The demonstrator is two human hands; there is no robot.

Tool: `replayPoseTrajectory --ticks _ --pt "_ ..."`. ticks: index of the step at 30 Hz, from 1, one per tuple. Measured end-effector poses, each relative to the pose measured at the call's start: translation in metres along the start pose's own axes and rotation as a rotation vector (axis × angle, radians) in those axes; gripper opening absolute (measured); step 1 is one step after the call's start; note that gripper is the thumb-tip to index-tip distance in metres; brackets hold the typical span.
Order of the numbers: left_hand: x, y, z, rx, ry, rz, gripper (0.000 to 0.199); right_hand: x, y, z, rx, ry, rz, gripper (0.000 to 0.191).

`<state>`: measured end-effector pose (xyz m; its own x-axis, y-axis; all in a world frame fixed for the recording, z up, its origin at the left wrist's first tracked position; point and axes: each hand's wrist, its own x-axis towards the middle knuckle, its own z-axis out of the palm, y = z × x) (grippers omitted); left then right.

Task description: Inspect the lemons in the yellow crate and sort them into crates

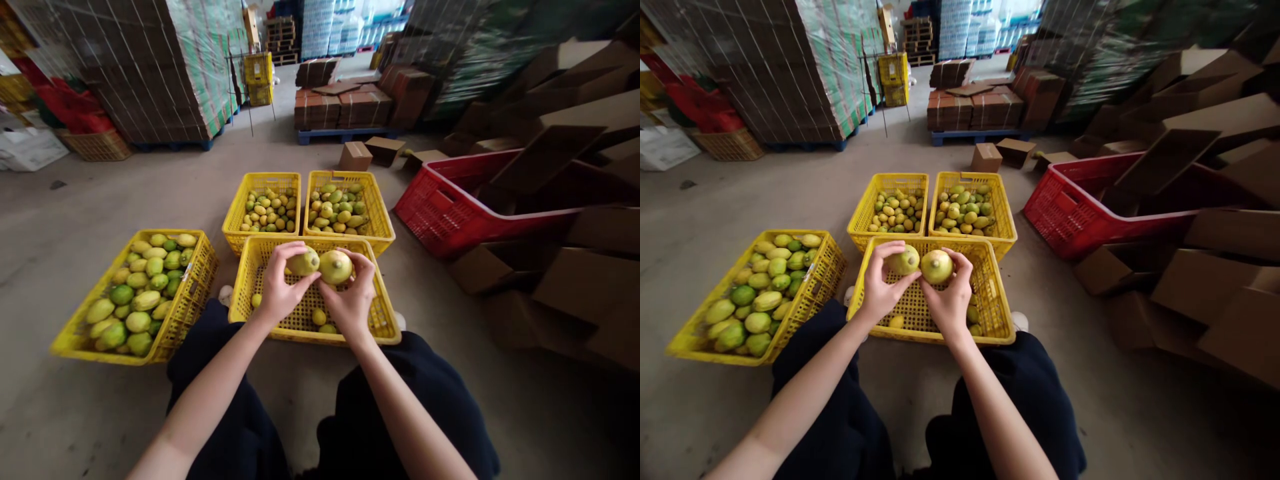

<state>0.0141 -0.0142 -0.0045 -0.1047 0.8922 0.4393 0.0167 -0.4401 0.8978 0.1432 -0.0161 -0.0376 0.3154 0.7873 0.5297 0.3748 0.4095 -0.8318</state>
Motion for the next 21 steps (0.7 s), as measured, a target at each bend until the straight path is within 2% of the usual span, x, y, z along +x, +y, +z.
replayPoseTrajectory --ticks 3,5,9,12,14,16,21 --pt "0.004 0.000 0.002 -0.285 0.106 -0.206 0.047 0.001 -0.001 0.001 0.172 -0.018 0.181 0.055" --pt "0.009 -0.003 -0.001 -0.437 0.125 -0.351 0.044 0.004 0.000 0.000 0.219 -0.014 0.253 0.054" --pt "0.014 -0.010 -0.006 -0.678 0.039 -0.595 0.033 0.010 0.000 -0.005 0.362 -0.018 0.402 0.049" --pt "0.016 -0.010 -0.008 -0.818 -0.004 -0.711 0.028 0.014 -0.006 -0.006 0.588 -0.050 0.621 0.041" --pt "0.017 -0.009 -0.008 -0.880 0.005 -0.798 0.027 0.017 -0.009 -0.006 0.746 -0.041 0.751 0.031" --pt "0.019 -0.006 -0.008 -0.911 0.039 -0.868 0.028 0.018 -0.012 -0.006 0.860 -0.046 0.816 0.023" --pt "0.022 -0.003 -0.008 -0.838 0.169 -0.959 0.027 0.018 -0.014 -0.005 0.878 -0.081 0.890 0.026"
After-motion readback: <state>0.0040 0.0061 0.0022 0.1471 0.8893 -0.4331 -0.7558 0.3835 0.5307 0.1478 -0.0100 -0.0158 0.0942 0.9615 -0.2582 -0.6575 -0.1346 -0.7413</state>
